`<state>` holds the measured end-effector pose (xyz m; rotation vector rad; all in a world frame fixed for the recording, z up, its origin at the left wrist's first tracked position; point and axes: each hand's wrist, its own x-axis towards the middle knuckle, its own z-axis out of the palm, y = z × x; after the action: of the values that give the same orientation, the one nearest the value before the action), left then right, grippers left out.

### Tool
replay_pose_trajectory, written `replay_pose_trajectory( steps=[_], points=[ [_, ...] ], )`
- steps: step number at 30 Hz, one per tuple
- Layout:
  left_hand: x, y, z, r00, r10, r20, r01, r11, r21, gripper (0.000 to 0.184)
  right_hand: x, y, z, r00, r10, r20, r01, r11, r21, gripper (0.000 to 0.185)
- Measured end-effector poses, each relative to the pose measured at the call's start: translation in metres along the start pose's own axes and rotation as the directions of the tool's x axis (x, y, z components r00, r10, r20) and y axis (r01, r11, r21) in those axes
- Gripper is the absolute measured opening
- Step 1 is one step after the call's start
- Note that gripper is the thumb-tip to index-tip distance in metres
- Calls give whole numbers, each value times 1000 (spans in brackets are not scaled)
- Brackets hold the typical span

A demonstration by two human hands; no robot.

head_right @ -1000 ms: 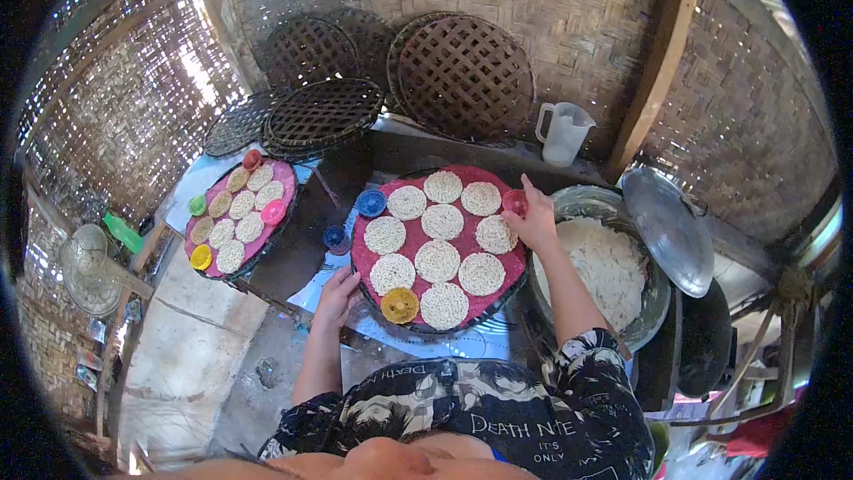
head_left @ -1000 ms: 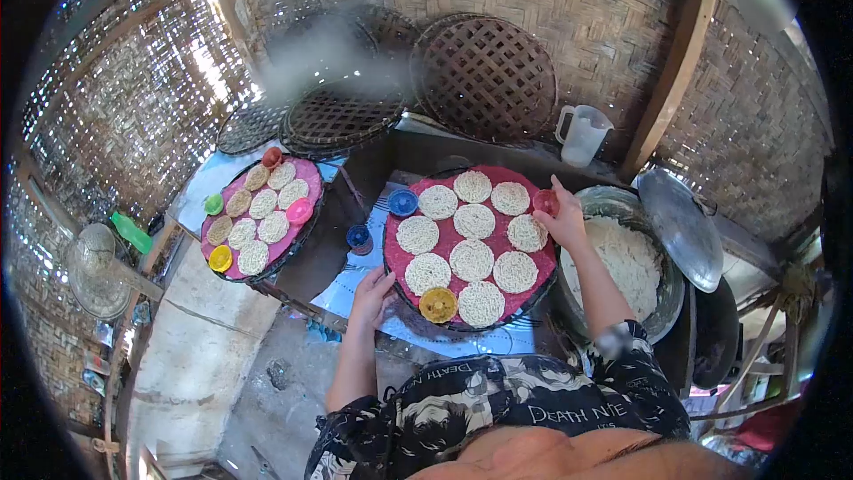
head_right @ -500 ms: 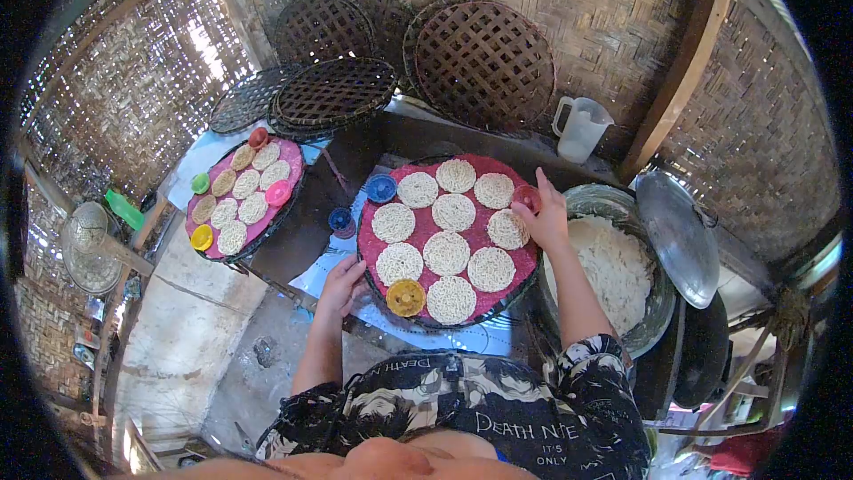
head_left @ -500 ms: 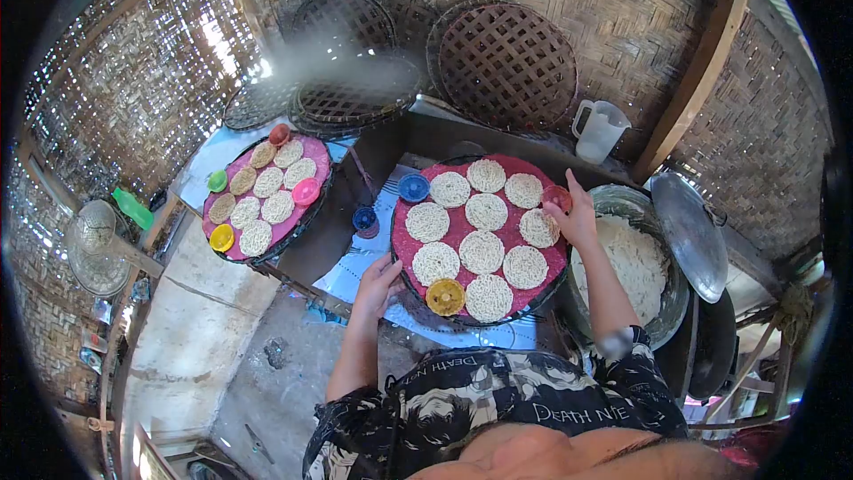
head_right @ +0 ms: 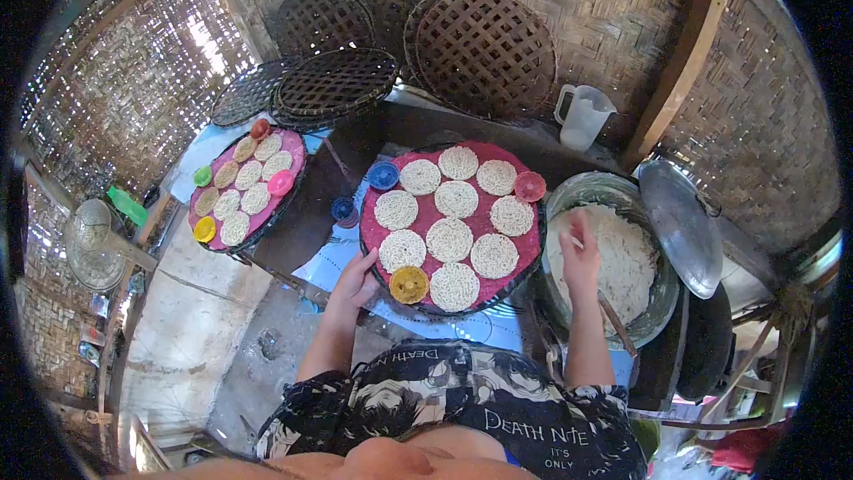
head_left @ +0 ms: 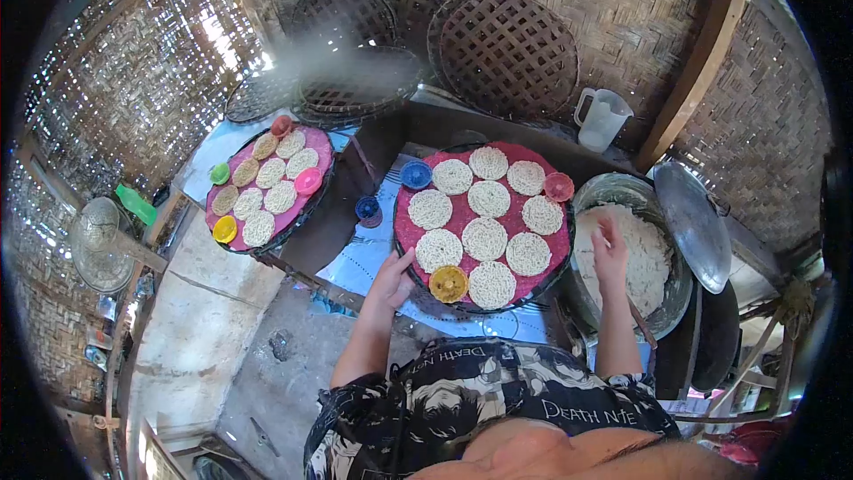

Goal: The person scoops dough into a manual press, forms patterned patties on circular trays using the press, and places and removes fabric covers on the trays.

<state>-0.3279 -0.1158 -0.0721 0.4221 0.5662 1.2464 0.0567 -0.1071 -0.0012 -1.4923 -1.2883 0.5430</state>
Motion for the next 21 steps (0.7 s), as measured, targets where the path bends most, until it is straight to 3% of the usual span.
replay_pose_trajectory(
  steps=[6, 8, 11, 16, 20, 21],
  points=[
    [-5, -7, 5, 997, 58, -59, -64, 993, -95, 38, -17, 11, -35, 998, 49, -27, -47, 997, 61, 45],
    [-6, -10, 3, 997, 75, 29, -71, 990, -119, 39, -21, 21, -42, 998, 55, -35, -50, 992, 120, 44],
    [-17, 3, 24, 991, 126, 33, -121, 986, -115, 38, -30, 26, -50, 993, 103, -61, -87, 972, 219, 45],
    [-35, 40, 43, 982, 181, 48, -168, 967, -193, 37, -40, 20, -58, 990, 131, -60, -116, 972, 203, 48],
    [-44, 80, 37, 953, 302, -7, -294, 922, -250, 36, -46, 23, -64, 986, 161, -32, -152, 970, 192, 49],
    [-47, 90, 37, 920, 388, -57, -390, 892, -230, 35, -47, 25, -65, 986, 161, -29, -152, 967, 203, 49]
  ],
)
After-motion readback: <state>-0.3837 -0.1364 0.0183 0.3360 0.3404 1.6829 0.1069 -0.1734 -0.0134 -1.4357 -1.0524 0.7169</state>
